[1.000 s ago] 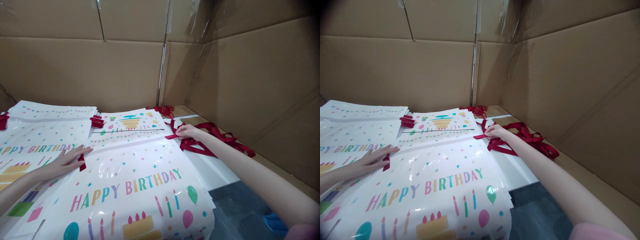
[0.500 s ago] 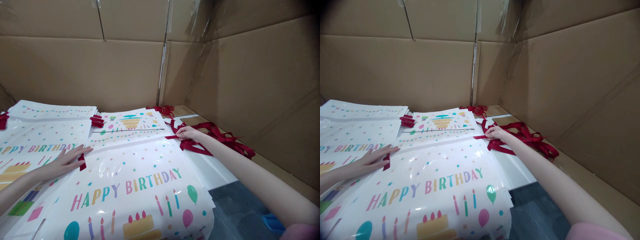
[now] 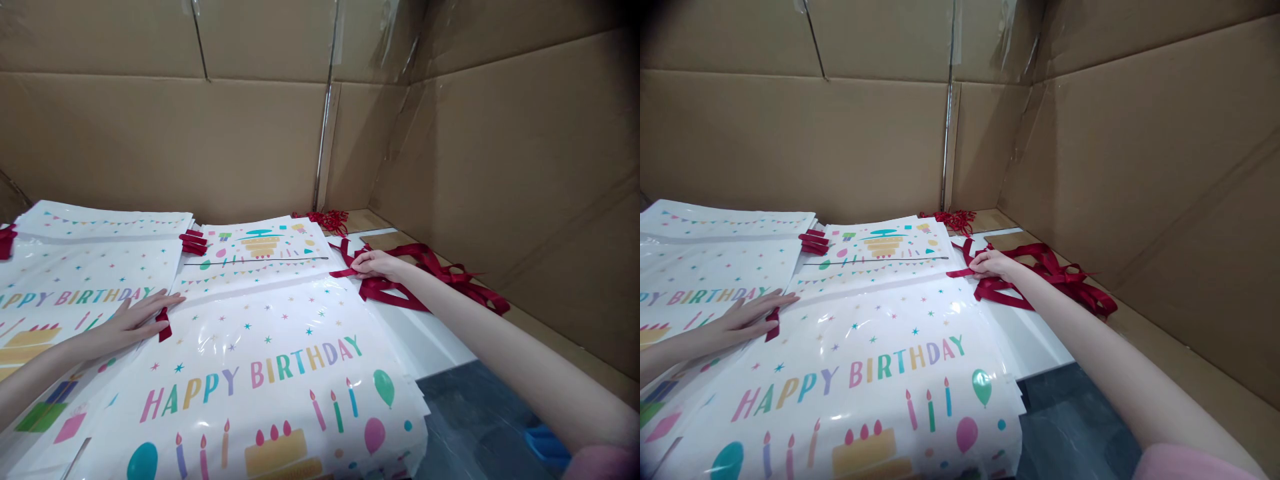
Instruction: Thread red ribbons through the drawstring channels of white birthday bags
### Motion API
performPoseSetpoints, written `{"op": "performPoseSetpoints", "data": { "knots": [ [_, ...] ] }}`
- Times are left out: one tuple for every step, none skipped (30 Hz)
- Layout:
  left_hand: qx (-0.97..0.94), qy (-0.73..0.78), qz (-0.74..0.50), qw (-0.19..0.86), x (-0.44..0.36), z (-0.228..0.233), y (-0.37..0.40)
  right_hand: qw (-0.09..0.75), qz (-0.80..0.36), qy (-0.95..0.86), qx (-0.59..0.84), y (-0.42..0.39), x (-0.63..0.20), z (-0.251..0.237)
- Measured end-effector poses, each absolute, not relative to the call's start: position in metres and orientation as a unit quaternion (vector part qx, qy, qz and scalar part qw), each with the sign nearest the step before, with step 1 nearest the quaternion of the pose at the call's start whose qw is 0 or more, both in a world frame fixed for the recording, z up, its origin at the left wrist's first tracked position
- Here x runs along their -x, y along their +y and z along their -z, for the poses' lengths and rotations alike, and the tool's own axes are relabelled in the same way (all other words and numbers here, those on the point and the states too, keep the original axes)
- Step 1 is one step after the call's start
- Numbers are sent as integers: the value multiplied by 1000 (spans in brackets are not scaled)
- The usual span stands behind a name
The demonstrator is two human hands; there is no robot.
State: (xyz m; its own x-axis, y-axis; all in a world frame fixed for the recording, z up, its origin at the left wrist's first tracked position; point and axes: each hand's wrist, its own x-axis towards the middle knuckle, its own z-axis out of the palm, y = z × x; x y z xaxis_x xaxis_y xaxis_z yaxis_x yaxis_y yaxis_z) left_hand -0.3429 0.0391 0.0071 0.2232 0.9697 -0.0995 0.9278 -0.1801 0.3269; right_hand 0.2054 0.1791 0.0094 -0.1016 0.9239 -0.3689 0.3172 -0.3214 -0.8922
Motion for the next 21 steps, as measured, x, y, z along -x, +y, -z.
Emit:
{"op": "performPoseSetpoints", "data": {
  "knots": [
    [-765, 621, -64, 159, 343, -7, 39, 282, -540, -511, 607, 179, -205, -10],
    [-765, 622, -62, 157, 343, -7, 39, 284, -538, -511, 607, 178, -205, -10],
    [-764, 623, -62, 154, 343, -7, 39, 284, -535, -511, 610, 178, -204, -10],
    [-764, 624, -62, 152, 343, -7, 39, 285, -530, -510, 614, 178, -204, -11],
    [-765, 624, -63, 149, 343, -7, 40, 285, -526, -510, 618, 178, -204, -11],
    [-766, 623, -64, 147, 343, -7, 40, 283, -521, -511, 622, 178, -203, -10],
    [-767, 621, -65, 146, 343, -6, 40, 282, -518, -514, 623, 178, -203, -10],
    [-770, 618, -66, 146, 343, -6, 40, 280, -515, -516, 624, 179, -203, -10],
    [-771, 616, -66, 147, 343, -6, 40, 279, -513, -519, 624, 179, -203, -10],
    [-772, 615, -66, 148, 344, -5, 40, 279, -510, -522, 624, 180, -203, -9],
    [-770, 617, -67, 147, 344, -4, 40, 278, -508, -524, 624, 180, -203, -9],
    [-768, 620, -68, 145, 344, -3, 40, 278, -505, -527, 625, 181, -203, -8],
    [-765, 624, -69, 142, 344, -3, 39, 277, -501, -530, 625, 182, -204, -7],
    [-763, 628, -70, 137, 343, -2, 39, 277, -497, -534, 625, 182, -204, -5],
    [-762, 631, -69, 131, 343, -2, 39, 277, -491, -539, 626, 183, -204, -3],
    [-762, 631, -68, 126, 343, -2, 39, 278, -484, -545, 626, 183, -204, -1],
    [-764, 630, -65, 125, 344, -3, 39, 279, -476, -552, 625, 184, -205, 1],
    [-766, 627, -57, 130, 344, -4, 40, 280, -468, -559, 624, 184, -205, 4],
    [-769, 623, -49, 136, 344, -5, 40, 281, -460, -567, 622, 184, -205, 6],
    [-770, 620, -43, 143, 344, -7, 40, 281, -456, -574, 620, 184, -205, 8],
    [-772, 617, -41, 149, 344, -9, 40, 278, -450, -582, 617, 184, -205, 9]
  ]
}}
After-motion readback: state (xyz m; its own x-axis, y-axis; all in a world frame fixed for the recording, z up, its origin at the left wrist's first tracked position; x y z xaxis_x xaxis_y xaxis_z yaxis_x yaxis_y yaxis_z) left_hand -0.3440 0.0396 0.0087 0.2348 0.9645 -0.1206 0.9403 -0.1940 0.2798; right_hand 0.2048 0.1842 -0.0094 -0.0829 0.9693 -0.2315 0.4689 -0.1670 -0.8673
